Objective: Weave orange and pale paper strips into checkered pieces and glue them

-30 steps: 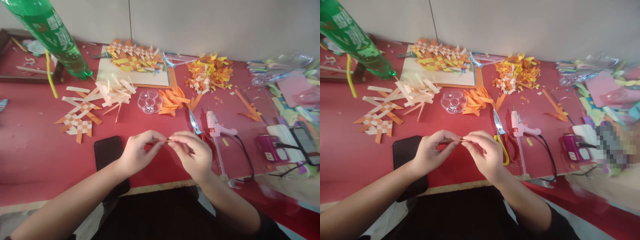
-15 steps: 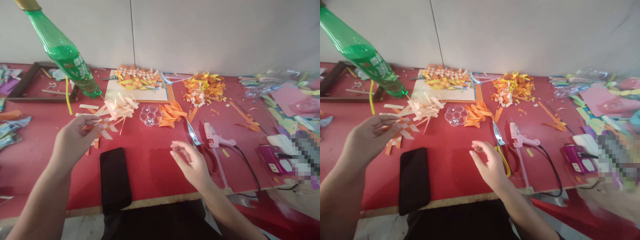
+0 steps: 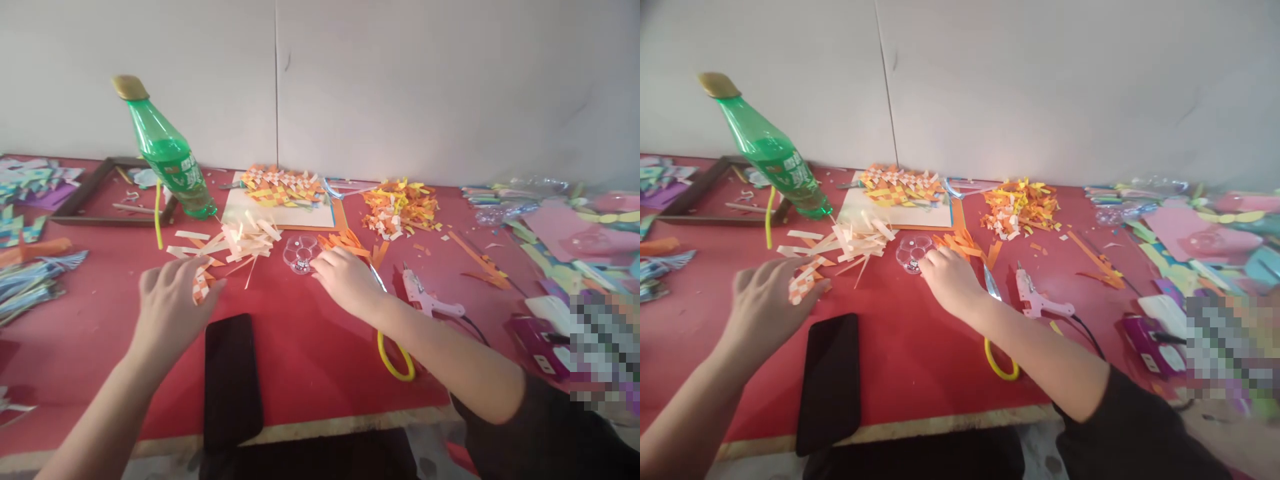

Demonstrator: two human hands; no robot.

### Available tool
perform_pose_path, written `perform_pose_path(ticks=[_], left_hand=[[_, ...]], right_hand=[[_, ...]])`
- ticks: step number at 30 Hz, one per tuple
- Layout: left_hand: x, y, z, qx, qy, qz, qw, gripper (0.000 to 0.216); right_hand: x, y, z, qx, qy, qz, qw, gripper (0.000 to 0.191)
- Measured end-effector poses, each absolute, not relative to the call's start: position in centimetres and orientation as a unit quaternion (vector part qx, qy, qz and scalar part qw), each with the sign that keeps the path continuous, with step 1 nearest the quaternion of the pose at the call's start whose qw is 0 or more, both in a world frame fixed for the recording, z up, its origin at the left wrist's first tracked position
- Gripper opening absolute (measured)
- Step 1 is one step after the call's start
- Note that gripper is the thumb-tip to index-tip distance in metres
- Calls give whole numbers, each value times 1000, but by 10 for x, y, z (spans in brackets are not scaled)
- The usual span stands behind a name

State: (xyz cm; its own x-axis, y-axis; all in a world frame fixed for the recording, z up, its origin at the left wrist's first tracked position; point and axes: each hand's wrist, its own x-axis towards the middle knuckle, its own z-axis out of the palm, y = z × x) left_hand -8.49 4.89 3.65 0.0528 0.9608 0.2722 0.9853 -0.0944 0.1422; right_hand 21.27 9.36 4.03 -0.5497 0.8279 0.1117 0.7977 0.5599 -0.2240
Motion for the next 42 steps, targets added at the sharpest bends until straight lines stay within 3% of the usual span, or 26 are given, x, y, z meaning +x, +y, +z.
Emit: perform_pose_path(ticks=[8, 22, 26, 30, 34, 38, 42], left_hand=[[-38, 60, 37, -775, -618, -122, -49, 31], [-19, 75, 43, -747, -661, -26, -68, 23], [-17, 80, 41, -736, -671, -17, -91, 21], [-15, 84, 38, -728, -676, -22, -112, 14], [-17, 86, 35, -719, -682, -33, -131, 10], [-17, 84, 30, -714, -681, -64, -151, 10], [-9, 75, 25, -735, -641, -126, -182, 8]], right_hand=[[205, 121, 19, -490, -866, 73, 69, 14], [214, 159, 36, -530, -842, 29, 94, 17], [217, 193, 26, -563, -820, 33, 96, 37], [214, 206, 11, -580, -807, 54, 99, 33], [212, 194, 11, -588, -795, 52, 140, 36], [221, 159, 30, -591, -778, 31, 213, 22], [236, 117, 37, -592, -756, 29, 278, 23]])
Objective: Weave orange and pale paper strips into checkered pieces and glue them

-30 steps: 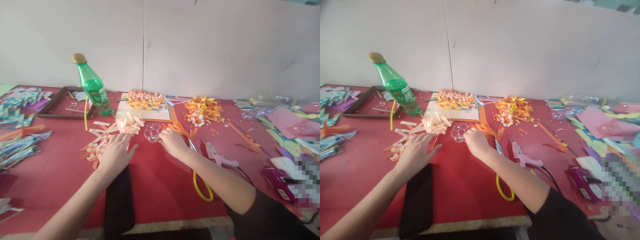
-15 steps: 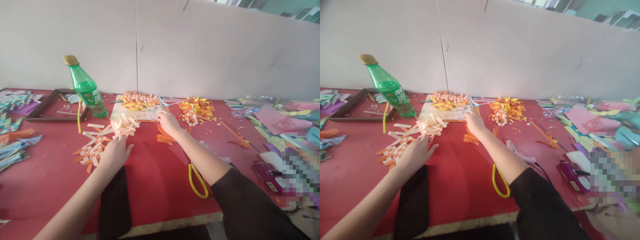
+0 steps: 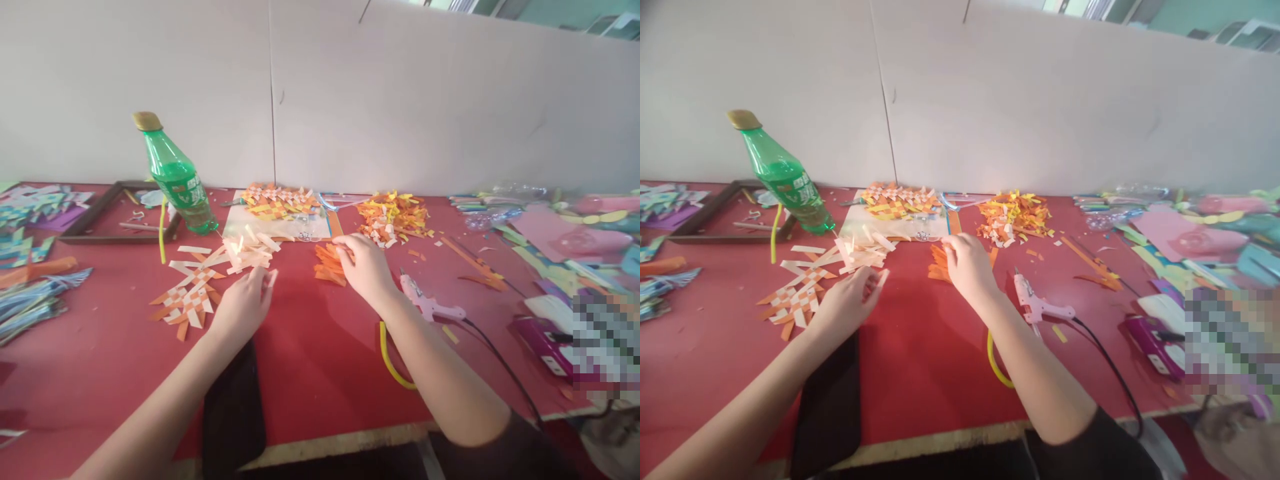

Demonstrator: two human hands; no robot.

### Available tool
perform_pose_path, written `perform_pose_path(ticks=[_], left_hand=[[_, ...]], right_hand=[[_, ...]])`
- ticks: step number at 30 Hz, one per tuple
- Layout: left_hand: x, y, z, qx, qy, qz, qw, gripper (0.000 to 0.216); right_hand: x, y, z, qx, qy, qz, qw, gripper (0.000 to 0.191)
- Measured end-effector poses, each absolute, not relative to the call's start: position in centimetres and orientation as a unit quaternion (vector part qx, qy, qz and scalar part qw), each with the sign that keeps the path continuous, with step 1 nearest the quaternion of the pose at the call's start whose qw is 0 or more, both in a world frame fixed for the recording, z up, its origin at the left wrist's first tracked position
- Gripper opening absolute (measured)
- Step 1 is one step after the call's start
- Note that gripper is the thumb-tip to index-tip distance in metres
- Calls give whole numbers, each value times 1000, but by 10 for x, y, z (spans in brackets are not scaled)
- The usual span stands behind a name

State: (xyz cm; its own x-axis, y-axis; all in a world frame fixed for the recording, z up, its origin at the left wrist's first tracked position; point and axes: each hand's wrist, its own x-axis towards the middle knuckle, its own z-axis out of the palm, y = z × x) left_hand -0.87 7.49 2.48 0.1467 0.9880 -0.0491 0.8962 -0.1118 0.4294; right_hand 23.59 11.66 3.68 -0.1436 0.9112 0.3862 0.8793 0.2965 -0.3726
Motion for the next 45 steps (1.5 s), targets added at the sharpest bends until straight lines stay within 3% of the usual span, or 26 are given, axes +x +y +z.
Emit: perform_pose_path(ticks=[7, 13, 20, 23, 29, 32, 37, 41, 45], left_hand=[[18, 59, 14, 765, 576, 183, 222, 18], [17, 70, -1, 751, 610, 208, 144, 20], [14, 59, -6, 759, 595, 254, 76, 32], [20, 49, -5, 769, 552, 294, 130, 29], [30, 35, 0, 715, 491, 319, 382, 18], [30, 37, -1, 707, 478, 311, 417, 17], [26, 41, 0, 807, 403, 275, 331, 21], [29, 37, 0, 919, 294, 172, 199, 27], [38, 34, -1, 944, 296, 86, 115, 41]], right_hand=[[247, 89, 7, -594, -746, 46, 298, 12], [251, 84, -11, -592, -760, 43, 266, 8], [254, 83, -14, -570, -765, 40, 298, 14], [251, 82, -7, -573, -748, 42, 333, 14], [242, 71, 4, -562, -709, 90, 417, 10], [241, 71, 1, -555, -694, 119, 443, 12], [243, 76, -3, -541, -685, 143, 467, 11], [245, 77, 2, -541, -668, 137, 492, 18], [247, 76, 7, -539, -612, 172, 553, 18]])
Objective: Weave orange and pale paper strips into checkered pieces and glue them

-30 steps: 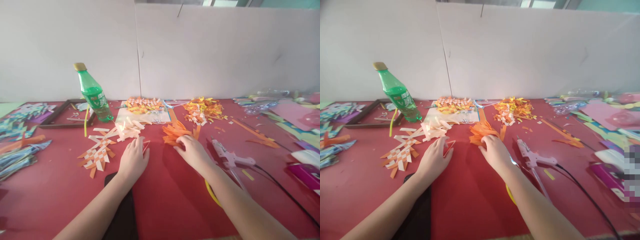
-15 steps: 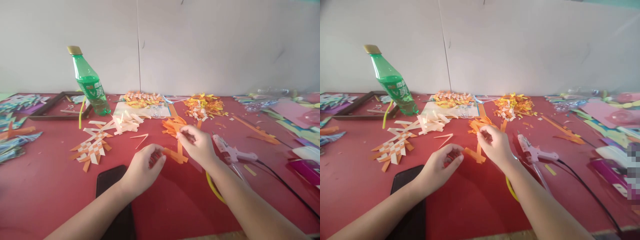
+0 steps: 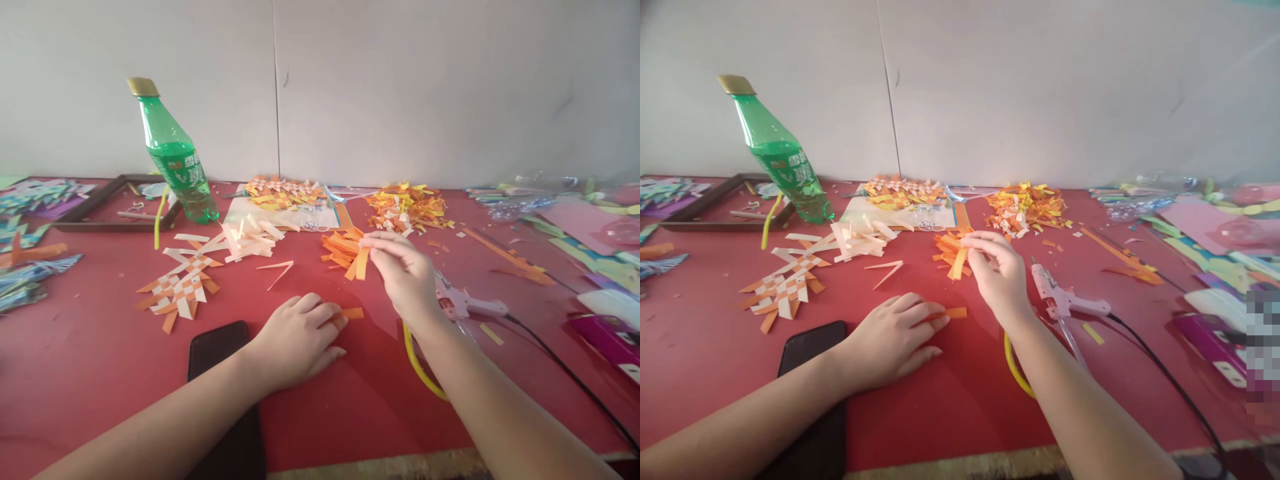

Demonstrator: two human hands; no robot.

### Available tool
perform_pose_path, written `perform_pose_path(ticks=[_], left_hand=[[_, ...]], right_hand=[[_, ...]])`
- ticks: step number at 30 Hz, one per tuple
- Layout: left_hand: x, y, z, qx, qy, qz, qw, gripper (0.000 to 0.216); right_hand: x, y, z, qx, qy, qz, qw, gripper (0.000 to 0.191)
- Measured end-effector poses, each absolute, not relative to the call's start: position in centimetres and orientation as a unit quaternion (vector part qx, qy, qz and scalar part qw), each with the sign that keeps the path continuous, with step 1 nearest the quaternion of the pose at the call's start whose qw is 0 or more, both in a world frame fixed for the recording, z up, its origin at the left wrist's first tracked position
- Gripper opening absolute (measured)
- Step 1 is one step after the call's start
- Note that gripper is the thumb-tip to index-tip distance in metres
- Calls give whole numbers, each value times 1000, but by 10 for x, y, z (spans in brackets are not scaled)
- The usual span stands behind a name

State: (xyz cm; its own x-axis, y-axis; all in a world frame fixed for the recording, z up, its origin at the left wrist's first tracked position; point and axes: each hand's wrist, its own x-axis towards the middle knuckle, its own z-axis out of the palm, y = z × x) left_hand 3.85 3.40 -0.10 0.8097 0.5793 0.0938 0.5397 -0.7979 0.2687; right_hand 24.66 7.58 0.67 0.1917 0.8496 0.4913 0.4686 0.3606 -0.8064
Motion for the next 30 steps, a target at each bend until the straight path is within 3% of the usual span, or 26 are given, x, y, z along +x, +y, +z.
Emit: perform_pose_path(ticks=[3, 6, 9, 14, 21, 30], left_hand=[[47, 39, 3, 933, 336, 55, 113, 55], [54, 50, 12, 906, 361, 88, 203, 56], [56, 60, 21, 820, 400, 237, 333, 25], [53, 53, 28, 698, 465, 325, 437, 12], [43, 32, 19, 370, 345, 359, 785, 27], [27, 30, 7, 262, 349, 351, 829, 27]], right_hand=[[249, 78, 8, -529, -575, 215, 586, 17], [252, 82, 7, -533, -564, 230, 587, 17], [253, 83, 9, -532, -556, 257, 584, 26], [237, 66, 20, -495, -540, 386, 560, 29], [211, 43, 25, -446, -516, 545, 488, 24], [200, 39, 24, -448, -523, 567, 452, 23]])
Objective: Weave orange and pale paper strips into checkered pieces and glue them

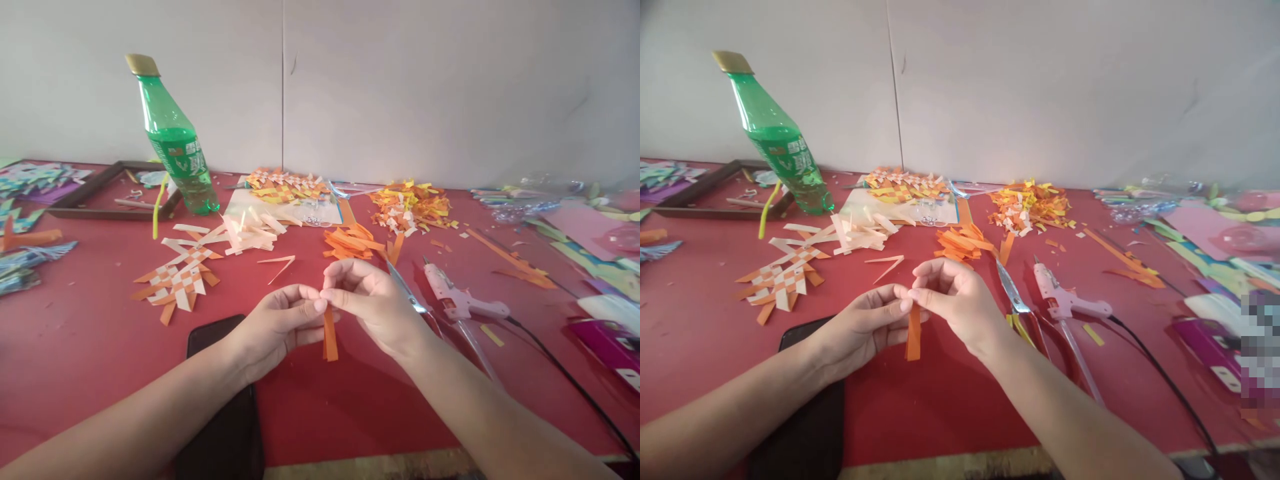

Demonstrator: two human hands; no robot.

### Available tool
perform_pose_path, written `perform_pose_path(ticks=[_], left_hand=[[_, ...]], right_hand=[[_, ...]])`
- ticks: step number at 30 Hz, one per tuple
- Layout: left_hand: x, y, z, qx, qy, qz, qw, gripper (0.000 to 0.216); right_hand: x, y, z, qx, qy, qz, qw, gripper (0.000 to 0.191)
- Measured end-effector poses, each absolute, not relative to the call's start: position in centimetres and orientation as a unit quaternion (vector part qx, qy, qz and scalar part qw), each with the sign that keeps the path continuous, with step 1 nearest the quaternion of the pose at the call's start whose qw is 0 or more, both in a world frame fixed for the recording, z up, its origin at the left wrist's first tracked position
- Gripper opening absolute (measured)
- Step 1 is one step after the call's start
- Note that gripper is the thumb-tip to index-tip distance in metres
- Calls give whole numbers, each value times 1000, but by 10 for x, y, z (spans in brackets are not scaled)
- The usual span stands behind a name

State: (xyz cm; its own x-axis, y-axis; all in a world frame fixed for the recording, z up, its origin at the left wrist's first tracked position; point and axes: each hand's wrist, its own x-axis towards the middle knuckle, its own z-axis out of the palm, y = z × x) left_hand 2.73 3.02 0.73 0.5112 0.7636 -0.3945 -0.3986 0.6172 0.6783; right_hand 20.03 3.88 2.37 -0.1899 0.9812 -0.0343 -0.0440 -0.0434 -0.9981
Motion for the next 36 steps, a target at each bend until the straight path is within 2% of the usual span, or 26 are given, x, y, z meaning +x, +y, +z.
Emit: perform_pose_path(ticks=[2, 5, 7, 9, 12, 15, 20, 22, 25, 27, 31, 34, 36], left_hand=[[25, 31, 6, 257, 343, 358, 830, 27], [24, 31, 6, 247, 343, 373, 826, 27], [23, 32, 5, 248, 346, 381, 821, 28], [23, 31, 4, 249, 352, 385, 816, 29], [23, 31, 3, 250, 354, 385, 815, 29], [24, 31, 3, 250, 357, 387, 813, 30], [24, 31, 4, 233, 374, 399, 804, 30], [23, 30, 4, 231, 373, 401, 804, 27], [23, 30, 3, 236, 364, 397, 809, 23], [24, 30, 3, 241, 358, 392, 813, 20], [24, 28, 3, 243, 357, 386, 815, 17], [24, 27, 3, 244, 361, 382, 815, 17], [24, 26, 3, 247, 360, 379, 816, 17]], right_hand=[[207, 41, 25, -472, -570, 511, 438, 21], [227, 52, 25, -521, -699, 298, 388, 14], [243, 62, 19, -508, -785, 164, 315, 9], [255, 72, 10, -474, -837, 103, 253, 9], [263, 83, -7, -450, -863, 78, 215, 15], [262, 85, -12, -470, -851, 54, 227, 20], [289, 69, 19, -510, -817, -10, 268, 19], [322, 61, 33, -580, -769, -43, 266, 16], [380, 53, 38, -721, -689, -7, 70, 30], [410, 49, 29, -750, -661, 8, 18, 36], [429, 40, 9, -760, -649, 26, -6, 46], [423, 34, 11, -756, -654, 7, -6, 38], [416, 29, 21, -751, -658, -47, -6, 34]])
